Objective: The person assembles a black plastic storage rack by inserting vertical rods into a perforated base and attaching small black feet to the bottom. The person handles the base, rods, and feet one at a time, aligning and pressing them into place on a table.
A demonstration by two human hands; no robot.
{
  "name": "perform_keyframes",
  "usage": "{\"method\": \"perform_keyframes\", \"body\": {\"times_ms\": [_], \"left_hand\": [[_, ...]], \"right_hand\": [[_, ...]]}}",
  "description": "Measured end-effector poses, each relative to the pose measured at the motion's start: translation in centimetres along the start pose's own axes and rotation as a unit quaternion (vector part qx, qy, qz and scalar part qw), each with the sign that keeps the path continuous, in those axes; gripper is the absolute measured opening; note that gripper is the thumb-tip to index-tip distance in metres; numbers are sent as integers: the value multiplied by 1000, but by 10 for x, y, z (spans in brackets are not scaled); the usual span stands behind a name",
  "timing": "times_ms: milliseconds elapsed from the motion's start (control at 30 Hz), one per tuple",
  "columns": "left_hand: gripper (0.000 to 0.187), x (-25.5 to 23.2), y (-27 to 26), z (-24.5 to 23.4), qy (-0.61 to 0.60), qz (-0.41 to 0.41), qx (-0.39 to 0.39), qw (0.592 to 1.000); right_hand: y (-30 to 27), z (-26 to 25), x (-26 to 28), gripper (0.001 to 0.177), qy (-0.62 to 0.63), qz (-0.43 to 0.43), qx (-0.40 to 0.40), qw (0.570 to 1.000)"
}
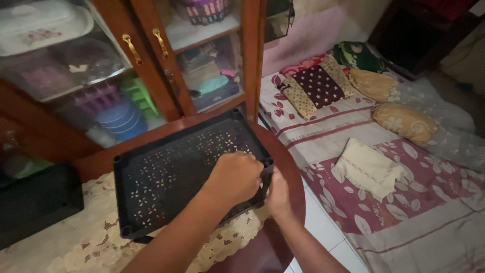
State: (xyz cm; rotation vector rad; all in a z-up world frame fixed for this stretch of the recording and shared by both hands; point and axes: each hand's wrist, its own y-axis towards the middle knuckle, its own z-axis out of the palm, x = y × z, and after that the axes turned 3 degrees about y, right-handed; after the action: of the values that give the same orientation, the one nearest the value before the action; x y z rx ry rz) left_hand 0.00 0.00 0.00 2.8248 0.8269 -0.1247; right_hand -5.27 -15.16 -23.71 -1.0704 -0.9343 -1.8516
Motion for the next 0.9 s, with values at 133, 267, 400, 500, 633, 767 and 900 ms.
{"method": "perform_keyframes", "body": {"times_ms": [133,267,400,500,633,767,900], "left_hand": [[19,-9,-6,-18,-19,-1,-51,999],[25,-22,-26,-45,-47,10,-219,974],[19,-45,-77,-39,-160,-71,-296,939],[36,-57,-115,-11,-458,-308,-111,827],[45,-45,-143,19,-661,-439,-156,587],[53,-34,-152,20,-697,-486,-226,476],[63,-14,-145,20,-726,-459,-260,441]], "right_hand": [[26,3,23,48,94,112,-60,987],[56,36,91,42,146,247,-94,953],[97,56,135,49,5,227,43,973],[123,66,135,55,-68,252,97,960],[141,69,138,55,-108,265,124,950],[143,73,148,53,-141,300,123,935],[145,73,146,51,-106,376,86,917]]}}
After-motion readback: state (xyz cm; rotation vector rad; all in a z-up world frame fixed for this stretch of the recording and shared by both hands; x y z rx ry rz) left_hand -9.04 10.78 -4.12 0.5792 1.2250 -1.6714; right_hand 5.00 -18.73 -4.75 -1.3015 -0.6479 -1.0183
